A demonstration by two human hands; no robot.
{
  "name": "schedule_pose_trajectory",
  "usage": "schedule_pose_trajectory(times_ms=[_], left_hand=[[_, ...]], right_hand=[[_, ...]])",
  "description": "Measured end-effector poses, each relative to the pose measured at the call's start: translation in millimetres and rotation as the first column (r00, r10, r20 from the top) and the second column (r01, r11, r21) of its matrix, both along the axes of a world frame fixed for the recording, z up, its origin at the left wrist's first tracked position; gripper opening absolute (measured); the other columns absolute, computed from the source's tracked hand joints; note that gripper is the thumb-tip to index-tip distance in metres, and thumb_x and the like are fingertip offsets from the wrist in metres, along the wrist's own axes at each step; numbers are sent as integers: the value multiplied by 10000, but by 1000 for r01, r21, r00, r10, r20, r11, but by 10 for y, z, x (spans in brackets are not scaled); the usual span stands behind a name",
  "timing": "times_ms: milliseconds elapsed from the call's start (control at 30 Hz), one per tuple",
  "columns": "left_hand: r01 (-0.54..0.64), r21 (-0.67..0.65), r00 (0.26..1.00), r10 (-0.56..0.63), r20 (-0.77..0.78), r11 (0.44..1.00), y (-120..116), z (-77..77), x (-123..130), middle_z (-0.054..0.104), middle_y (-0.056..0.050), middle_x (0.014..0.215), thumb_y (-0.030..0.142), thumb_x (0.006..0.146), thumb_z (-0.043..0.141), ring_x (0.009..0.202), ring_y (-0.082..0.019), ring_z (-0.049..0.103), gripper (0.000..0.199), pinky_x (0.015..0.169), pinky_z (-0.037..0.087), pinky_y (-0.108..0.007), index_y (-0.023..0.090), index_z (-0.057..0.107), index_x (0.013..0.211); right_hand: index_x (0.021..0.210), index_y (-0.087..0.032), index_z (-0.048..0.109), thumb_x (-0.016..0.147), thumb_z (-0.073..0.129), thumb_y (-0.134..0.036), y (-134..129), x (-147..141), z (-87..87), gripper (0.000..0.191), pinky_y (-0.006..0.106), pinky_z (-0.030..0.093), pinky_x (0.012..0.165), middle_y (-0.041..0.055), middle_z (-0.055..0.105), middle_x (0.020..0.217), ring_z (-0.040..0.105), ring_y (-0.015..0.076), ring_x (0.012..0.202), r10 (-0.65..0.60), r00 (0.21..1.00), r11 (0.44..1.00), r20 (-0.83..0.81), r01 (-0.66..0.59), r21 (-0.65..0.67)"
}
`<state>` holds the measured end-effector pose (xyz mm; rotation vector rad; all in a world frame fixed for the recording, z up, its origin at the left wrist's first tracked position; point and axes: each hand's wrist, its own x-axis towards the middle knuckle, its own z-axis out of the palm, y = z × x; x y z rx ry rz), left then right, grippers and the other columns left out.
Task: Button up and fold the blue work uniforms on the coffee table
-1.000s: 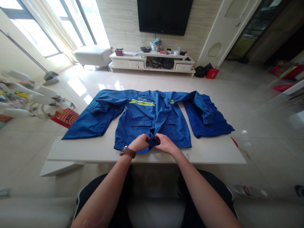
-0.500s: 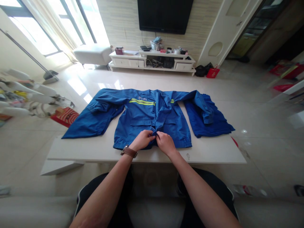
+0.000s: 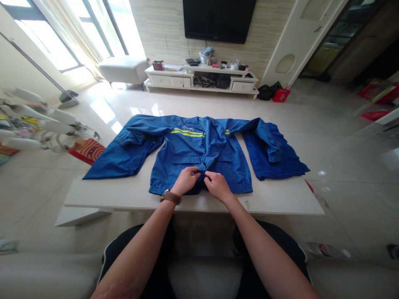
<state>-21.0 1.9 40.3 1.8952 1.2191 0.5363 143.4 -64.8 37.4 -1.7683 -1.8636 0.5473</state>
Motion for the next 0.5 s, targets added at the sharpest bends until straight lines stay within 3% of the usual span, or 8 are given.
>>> schedule_pose_trajectory(times_ms=[167,367,500], left_hand=[[38,10,999,-38,-4,999,-18,13,43,591,7,667,281,876,561,651,-135,477,198,641,328,-263,159,635,738],[41,40,999,-42,5,998,-9,1,31,528,23,633,338,892,597,650,-129,432,273,628,308,-255,170,573,678],[-131,82,987,138,-77,988,10,12,28,606,-9,716,295,895,597,676,-138,470,213,653,321,-258,168,626,727]], right_hand=[[704,-220,526,953,467,-196,-22,15,-31,257,283,278,669,24,669,772,562,172,725,48,998,999,-30,-47,21],[674,-221,453,949,444,-228,-27,13,-75,275,284,287,673,11,605,708,509,161,680,59,994,995,-91,-51,85],[657,-230,413,947,437,-258,-28,-2,-21,293,282,305,657,-7,539,650,475,158,646,43,986,991,-162,-21,131]])
